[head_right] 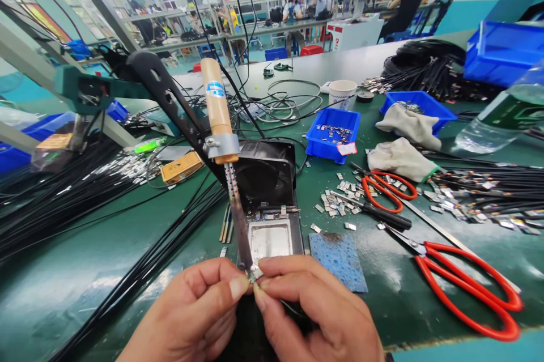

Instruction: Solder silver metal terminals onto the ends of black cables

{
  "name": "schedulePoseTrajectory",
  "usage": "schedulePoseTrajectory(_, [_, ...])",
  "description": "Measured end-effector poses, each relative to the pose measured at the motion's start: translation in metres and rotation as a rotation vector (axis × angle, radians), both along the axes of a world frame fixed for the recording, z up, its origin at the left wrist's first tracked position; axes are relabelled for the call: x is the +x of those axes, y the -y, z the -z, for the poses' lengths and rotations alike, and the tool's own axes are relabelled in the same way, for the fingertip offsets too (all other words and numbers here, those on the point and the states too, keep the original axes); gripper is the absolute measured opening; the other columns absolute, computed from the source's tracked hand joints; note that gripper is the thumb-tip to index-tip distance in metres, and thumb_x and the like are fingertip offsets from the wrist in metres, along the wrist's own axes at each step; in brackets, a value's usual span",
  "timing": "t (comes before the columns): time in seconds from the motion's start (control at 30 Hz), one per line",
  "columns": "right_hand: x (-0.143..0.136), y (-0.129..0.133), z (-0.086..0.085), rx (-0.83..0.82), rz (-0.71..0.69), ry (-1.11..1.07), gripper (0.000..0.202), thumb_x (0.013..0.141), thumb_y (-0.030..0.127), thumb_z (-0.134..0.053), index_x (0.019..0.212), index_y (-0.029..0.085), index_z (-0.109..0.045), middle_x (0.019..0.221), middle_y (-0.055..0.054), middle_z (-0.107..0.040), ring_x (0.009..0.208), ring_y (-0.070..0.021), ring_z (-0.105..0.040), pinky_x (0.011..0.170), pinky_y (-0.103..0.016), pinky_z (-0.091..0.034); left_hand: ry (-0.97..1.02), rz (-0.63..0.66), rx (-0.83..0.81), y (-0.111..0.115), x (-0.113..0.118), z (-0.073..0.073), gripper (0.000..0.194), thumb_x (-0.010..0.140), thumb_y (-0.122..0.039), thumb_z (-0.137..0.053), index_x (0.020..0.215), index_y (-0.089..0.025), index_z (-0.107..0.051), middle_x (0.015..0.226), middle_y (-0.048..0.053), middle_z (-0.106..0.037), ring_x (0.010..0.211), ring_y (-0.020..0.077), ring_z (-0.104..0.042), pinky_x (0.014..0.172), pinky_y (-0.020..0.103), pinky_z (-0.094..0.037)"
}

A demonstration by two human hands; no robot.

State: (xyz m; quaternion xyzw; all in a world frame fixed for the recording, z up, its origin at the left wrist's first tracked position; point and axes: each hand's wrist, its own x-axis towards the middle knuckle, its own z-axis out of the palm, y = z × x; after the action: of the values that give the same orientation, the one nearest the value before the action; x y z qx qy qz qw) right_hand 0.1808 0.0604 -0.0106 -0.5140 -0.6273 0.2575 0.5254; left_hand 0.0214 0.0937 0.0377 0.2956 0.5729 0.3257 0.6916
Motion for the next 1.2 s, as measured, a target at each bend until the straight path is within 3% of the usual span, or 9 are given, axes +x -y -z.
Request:
schedulePoseTrajectory(0.17, [0.004,-0.004,-0.002,0.027,-0.039,0.055,0.019,0.084,0.014,-0.077,0.092,0.031,-0.076,0.101,0.010,-0.082,0.086,-0.0051,-0.079,0.082,-0.003,-0.057,-0.008,-0.001,-0.010,0.000,0.000,-0.001,0.028,0.069,-0.035,-0.079,0.059,-0.020,-0.057,0.041,-0.014,-0.031,0.040,0.0033,-0.014,0.039,0.019,-0.013])
schedulePoseTrajectory(0.47, [-0.001,-0.001,-0.001,0.011,0.009,-0.022,0.017,0.084,0.014,-0.075,0.089,0.031,-0.077,0.098,0.008,-0.082,0.083,-0.0085,-0.079,0.081,-0.009,-0.059,0.056,0.014,0.006,0.001,-0.007,0.010,0.029,0.071,-0.036,-0.082,0.061,-0.020,-0.060,0.040,-0.015,-0.030,0.037,0.0030,-0.013,0.037,0.018,-0.014])
schedulePoseTrajectory(0.77, [0.002,-0.005,-0.004,0.038,-0.001,0.022,0.016,0.083,0.013,-0.076,0.088,0.028,-0.078,0.096,0.005,-0.083,0.081,-0.0113,-0.080,0.078,-0.012,-0.063,0.028,-0.007,0.008,0.000,-0.001,-0.001,0.029,0.071,-0.034,-0.080,0.060,-0.019,-0.057,0.042,-0.014,-0.032,0.040,0.0035,-0.015,0.040,0.019,-0.013])
schedulePoseTrajectory(1.2, [0.001,-0.003,-0.005,0.022,-0.010,-0.003,0.014,0.083,0.014,-0.076,0.087,0.027,-0.079,0.096,0.002,-0.084,0.081,-0.0142,-0.081,0.077,-0.015,-0.064,0.028,-0.012,-0.005,0.001,-0.001,-0.003,0.027,0.071,-0.033,-0.079,0.060,-0.020,-0.058,0.042,-0.014,-0.031,0.041,0.0036,-0.014,0.040,0.020,-0.013])
